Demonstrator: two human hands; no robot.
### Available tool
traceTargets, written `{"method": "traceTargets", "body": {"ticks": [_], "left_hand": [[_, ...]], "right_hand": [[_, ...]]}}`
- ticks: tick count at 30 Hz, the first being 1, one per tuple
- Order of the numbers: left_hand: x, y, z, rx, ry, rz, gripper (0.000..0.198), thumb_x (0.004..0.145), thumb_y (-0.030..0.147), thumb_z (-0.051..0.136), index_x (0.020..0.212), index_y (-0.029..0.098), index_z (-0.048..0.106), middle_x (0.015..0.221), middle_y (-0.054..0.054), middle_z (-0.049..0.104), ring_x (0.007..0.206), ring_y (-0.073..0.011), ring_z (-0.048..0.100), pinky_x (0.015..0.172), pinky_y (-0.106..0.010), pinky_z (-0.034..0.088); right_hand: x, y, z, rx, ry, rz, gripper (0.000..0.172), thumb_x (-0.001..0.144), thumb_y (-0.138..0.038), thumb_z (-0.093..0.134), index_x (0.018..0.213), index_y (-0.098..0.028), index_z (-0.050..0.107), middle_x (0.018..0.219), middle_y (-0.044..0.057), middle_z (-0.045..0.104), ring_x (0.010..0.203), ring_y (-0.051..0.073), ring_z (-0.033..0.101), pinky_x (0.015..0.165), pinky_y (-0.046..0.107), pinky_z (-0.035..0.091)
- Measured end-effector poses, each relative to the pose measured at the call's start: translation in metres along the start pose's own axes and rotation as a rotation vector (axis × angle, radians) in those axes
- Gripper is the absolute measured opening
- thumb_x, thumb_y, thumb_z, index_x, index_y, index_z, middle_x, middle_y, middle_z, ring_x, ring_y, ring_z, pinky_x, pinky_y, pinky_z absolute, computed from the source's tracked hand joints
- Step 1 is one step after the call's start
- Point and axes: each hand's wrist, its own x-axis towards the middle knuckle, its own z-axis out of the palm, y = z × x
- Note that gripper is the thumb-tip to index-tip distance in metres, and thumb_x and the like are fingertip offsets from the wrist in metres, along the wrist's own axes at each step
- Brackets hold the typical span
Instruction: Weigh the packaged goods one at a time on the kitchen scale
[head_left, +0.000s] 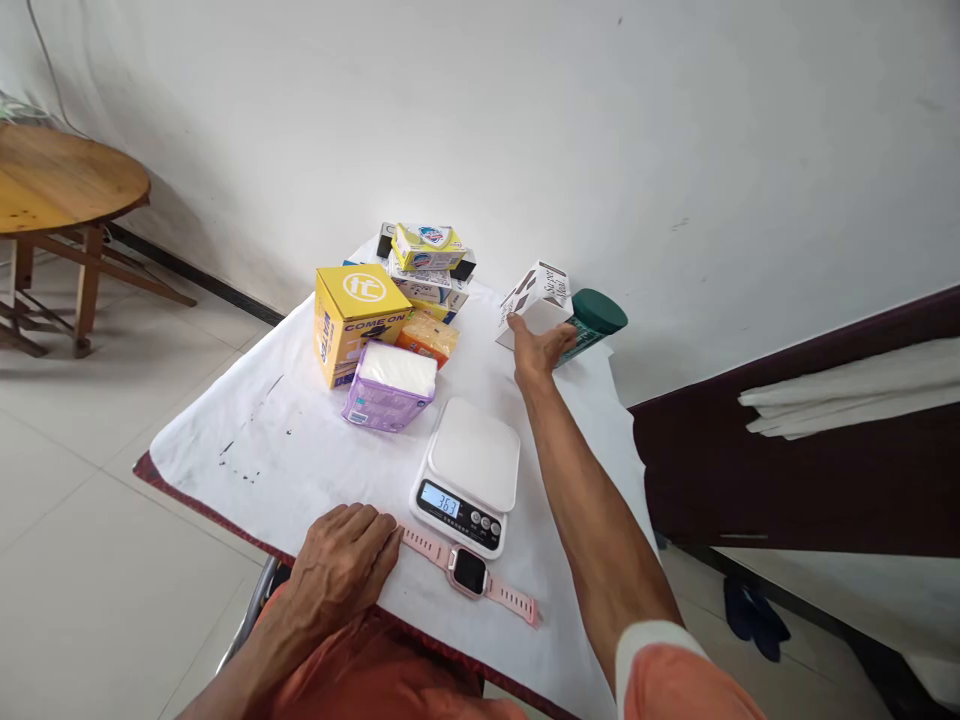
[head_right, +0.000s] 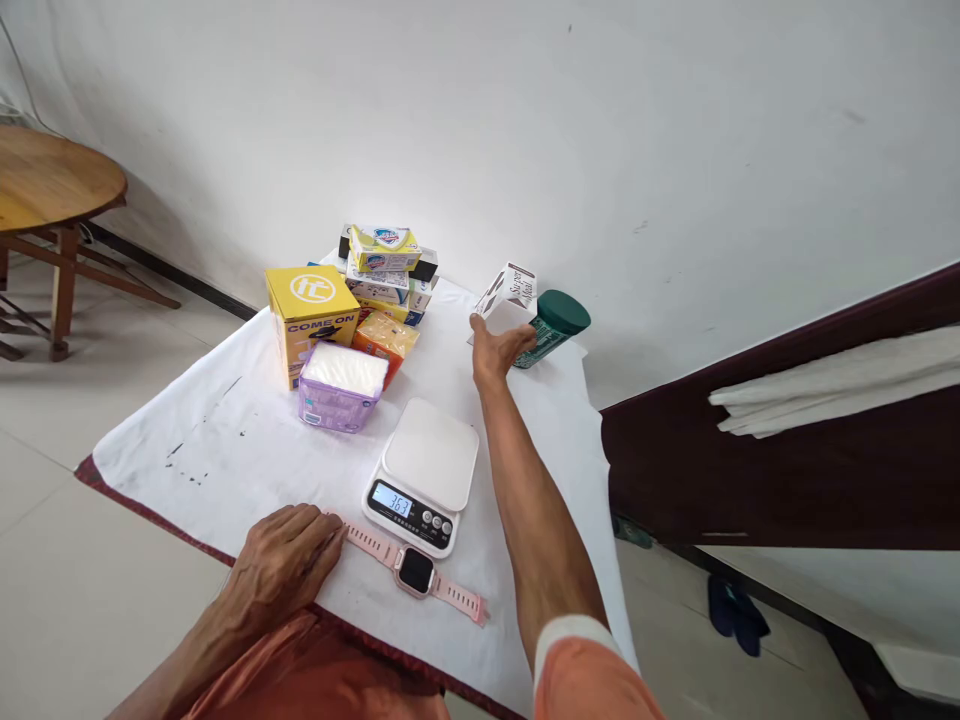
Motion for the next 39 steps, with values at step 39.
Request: {"method": "traceTargets", "body": {"ticks": [39], "left_hand": [[0.0,-0.003,-0.003,0.108,-0.03,0.045,0.02,0.106,0.023,0.056,0.089,0.02,0.065,0.076,0.0,0.069,0.064,-0.0145,0.065,0.064,-0.027,0.05]], "right_hand": [[-0.147,0.013,-0.175,-0.146,-0.471,-0.655,0.064,0.079,-0.055,0.087,0.13,-0.027,0.06,0.127,0.01,0.069,0.114,0.032,0.067,0.094,0.047,0.058]]}}
